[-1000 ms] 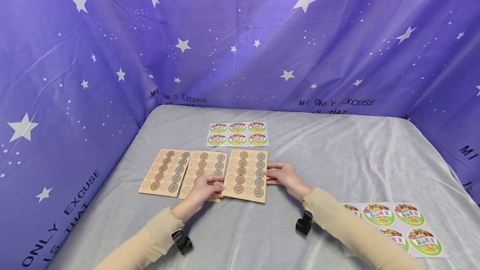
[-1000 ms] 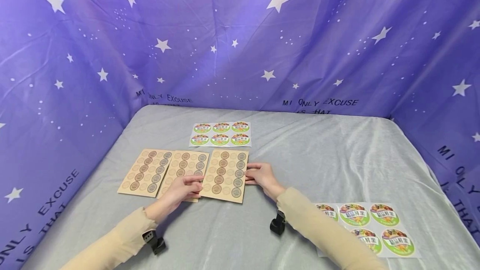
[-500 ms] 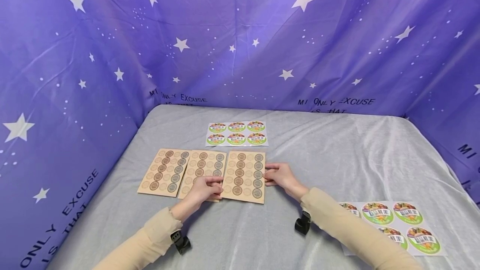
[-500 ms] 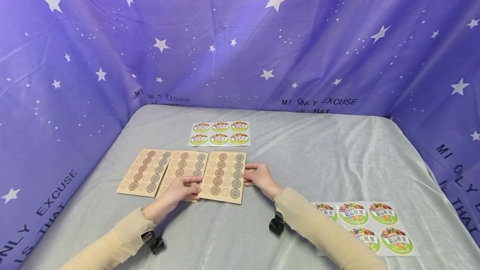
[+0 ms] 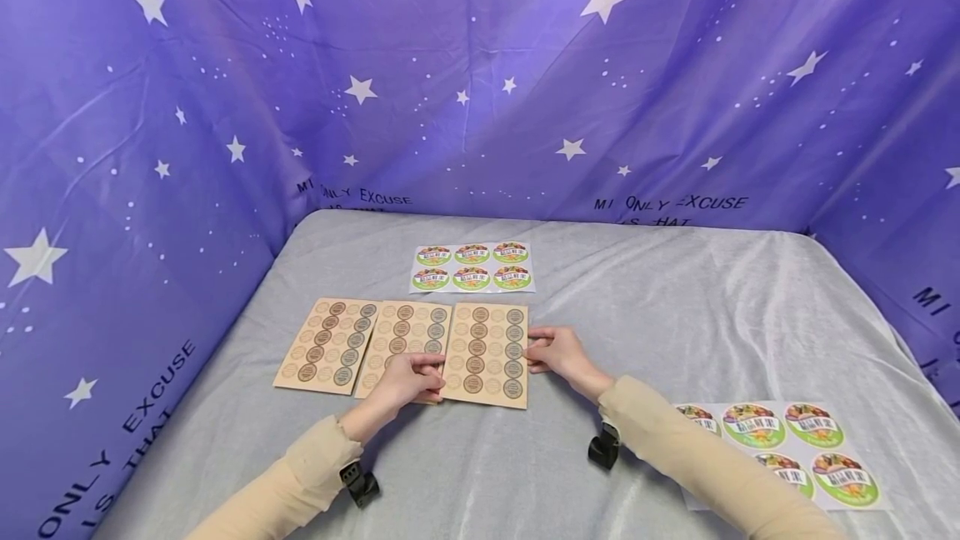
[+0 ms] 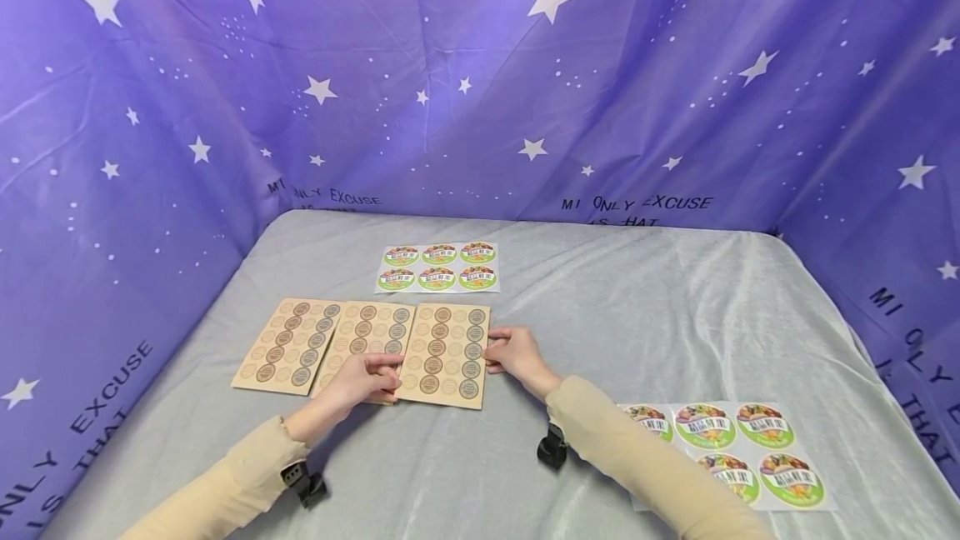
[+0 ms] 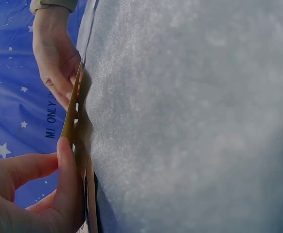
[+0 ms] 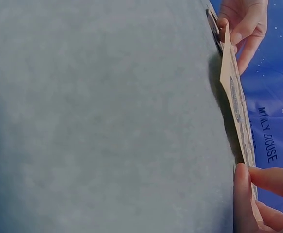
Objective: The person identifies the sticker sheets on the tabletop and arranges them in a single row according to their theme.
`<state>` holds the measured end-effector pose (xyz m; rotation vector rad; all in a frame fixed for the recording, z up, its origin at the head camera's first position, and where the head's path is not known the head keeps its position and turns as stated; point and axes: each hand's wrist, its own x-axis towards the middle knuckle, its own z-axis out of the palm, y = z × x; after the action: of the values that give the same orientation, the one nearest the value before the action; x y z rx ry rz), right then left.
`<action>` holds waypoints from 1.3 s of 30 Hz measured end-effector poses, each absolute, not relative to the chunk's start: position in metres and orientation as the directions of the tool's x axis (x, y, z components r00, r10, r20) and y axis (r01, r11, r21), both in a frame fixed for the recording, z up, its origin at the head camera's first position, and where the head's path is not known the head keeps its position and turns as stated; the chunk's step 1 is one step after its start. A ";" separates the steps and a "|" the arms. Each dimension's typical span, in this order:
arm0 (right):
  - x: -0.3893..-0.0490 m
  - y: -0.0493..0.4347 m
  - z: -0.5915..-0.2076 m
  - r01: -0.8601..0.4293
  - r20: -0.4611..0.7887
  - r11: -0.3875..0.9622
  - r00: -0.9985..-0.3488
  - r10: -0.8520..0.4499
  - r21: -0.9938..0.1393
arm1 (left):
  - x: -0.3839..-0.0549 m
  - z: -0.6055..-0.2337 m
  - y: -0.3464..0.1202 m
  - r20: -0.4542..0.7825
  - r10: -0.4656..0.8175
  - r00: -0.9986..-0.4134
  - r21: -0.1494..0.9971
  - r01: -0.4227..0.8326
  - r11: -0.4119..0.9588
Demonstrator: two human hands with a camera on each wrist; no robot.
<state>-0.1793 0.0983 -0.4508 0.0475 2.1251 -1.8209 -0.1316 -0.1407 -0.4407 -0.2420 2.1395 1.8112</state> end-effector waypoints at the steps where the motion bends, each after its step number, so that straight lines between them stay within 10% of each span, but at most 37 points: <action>1: -0.179 0.098 -0.451 0.242 -0.277 0.185 -0.941 -0.193 -0.952 | -0.131 -0.440 -0.141 -0.352 0.082 -0.933 0.925 -0.332 0.184; 27: -0.169 0.127 -0.441 0.156 -0.248 0.264 -0.899 -0.360 -0.952 | -0.135 -0.438 -0.142 -0.212 0.107 -0.972 0.922 -0.162 0.351; 39: -0.162 0.165 -0.425 0.022 -0.164 0.309 -0.882 -0.442 -0.951 | -0.142 -0.435 -0.127 -0.162 0.273 -0.948 0.972 -0.104 0.212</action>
<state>-0.1617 0.1655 -0.4248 -0.3741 2.1870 -1.5976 -0.1419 -0.1273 -0.4353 0.1583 2.1933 1.7950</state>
